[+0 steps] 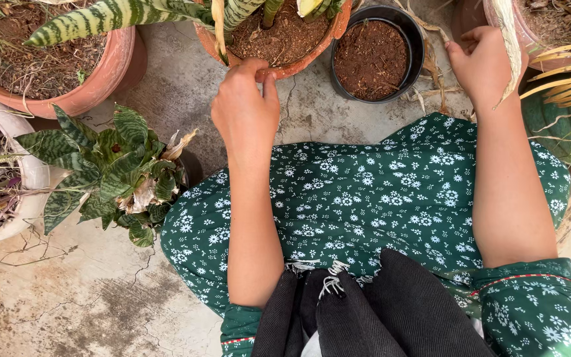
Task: The person pours water from a blue cup into a small black pot, touches the soil with their fingers, and then pulls dried leaves off a snake plant by hand.
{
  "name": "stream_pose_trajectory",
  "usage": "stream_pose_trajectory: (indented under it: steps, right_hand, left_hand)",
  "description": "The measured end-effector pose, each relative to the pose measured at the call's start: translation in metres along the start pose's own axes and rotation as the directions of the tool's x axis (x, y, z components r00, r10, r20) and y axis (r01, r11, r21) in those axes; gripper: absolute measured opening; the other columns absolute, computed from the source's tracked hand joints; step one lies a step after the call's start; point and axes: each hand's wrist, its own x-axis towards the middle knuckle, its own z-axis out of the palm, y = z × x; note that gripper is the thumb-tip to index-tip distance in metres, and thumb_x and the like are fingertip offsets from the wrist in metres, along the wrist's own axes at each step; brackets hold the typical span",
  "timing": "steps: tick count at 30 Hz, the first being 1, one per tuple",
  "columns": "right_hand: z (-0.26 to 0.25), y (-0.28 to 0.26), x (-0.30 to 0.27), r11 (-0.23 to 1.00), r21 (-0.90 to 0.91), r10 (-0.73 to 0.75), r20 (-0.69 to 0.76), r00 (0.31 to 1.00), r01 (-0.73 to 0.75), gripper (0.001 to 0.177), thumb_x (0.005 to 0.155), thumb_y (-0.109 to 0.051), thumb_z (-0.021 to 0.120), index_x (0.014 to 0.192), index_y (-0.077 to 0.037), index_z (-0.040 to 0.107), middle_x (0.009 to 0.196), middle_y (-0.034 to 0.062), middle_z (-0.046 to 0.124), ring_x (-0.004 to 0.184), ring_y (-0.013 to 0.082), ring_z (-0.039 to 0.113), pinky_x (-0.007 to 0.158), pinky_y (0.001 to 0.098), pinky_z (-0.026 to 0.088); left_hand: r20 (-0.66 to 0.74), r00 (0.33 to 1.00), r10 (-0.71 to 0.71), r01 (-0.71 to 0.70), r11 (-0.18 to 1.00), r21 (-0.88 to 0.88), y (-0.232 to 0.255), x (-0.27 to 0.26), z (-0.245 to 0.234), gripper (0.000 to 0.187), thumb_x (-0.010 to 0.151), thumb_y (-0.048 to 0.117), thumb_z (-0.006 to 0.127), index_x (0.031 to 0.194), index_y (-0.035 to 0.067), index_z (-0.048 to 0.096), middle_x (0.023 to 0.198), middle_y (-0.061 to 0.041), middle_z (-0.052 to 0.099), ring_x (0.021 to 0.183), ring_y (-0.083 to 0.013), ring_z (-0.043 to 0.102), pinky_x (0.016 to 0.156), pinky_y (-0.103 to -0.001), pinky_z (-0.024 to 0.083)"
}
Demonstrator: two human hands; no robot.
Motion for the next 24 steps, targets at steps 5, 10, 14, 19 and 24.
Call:
stream_pose_trajectory:
  steps: [5,10,14,19,24]
  right_hand:
    - [-0.014,-0.024,-0.001,0.995,0.088,0.046,0.071,0.996,-0.052,0.025,0.1,-0.025,0.08,0.106,-0.001,0.077,0.089,0.0091,0.074,0.078,0.0238,0.071,0.073,0.0367,0.054]
    - [-0.014,-0.028,0.0,1.0,0.026,-0.007,-0.017,1.0,0.007,0.025,0.094,-0.028,0.081,0.105,-0.005,0.077,0.083,0.0109,0.073,0.073,0.0288,0.071,0.065,0.0414,0.054]
    - [-0.021,-0.046,-0.004,0.999,0.031,-0.012,-0.072,0.997,0.014,0.023,0.095,-0.029,0.081,0.103,-0.008,0.078,0.083,0.0129,0.075,0.073,0.0345,0.072,0.067,0.0456,0.056]
    - [-0.025,-0.061,0.003,0.995,-0.024,0.097,0.053,0.994,-0.096,0.026,0.094,-0.031,0.079,0.089,-0.006,0.073,0.073,0.0142,0.071,0.068,0.0384,0.069,0.063,0.0487,0.055]
    - [-0.031,-0.068,0.003,0.999,-0.002,0.044,-0.023,0.999,-0.044,0.021,0.091,-0.026,0.078,0.088,-0.005,0.073,0.077,0.0147,0.072,0.072,0.0393,0.069,0.063,0.0495,0.054]
  left_hand:
    - [-0.044,0.997,0.064,-0.065,0.997,-0.041,0.003,-0.002,0.006,0.016,0.089,0.017,0.074,0.105,0.013,0.075,0.097,-0.006,0.077,0.086,-0.0289,0.076,0.073,-0.043,0.057]
    - [-0.019,0.998,0.052,-0.052,0.999,0.004,0.004,-0.001,0.004,0.017,0.089,0.021,0.077,0.104,0.014,0.075,0.098,-0.008,0.077,0.081,-0.0287,0.075,0.071,-0.044,0.056]
    - [-0.003,0.997,0.073,-0.073,0.997,-0.013,0.005,-0.002,0.0,0.016,0.091,0.021,0.077,0.104,0.012,0.075,0.095,-0.008,0.076,0.078,-0.0255,0.074,0.069,-0.043,0.055]
    - [-0.003,0.997,0.082,-0.082,0.994,-0.072,0.008,-0.002,-0.001,0.015,0.093,0.016,0.074,0.106,0.009,0.075,0.094,-0.006,0.077,0.078,-0.0222,0.075,0.072,-0.041,0.055]
    - [0.015,0.994,0.108,-0.108,0.994,0.013,0.012,-0.001,0.01,0.023,0.09,0.022,0.078,0.109,0.01,0.076,0.095,-0.006,0.076,0.072,-0.0242,0.072,0.072,-0.041,0.054]
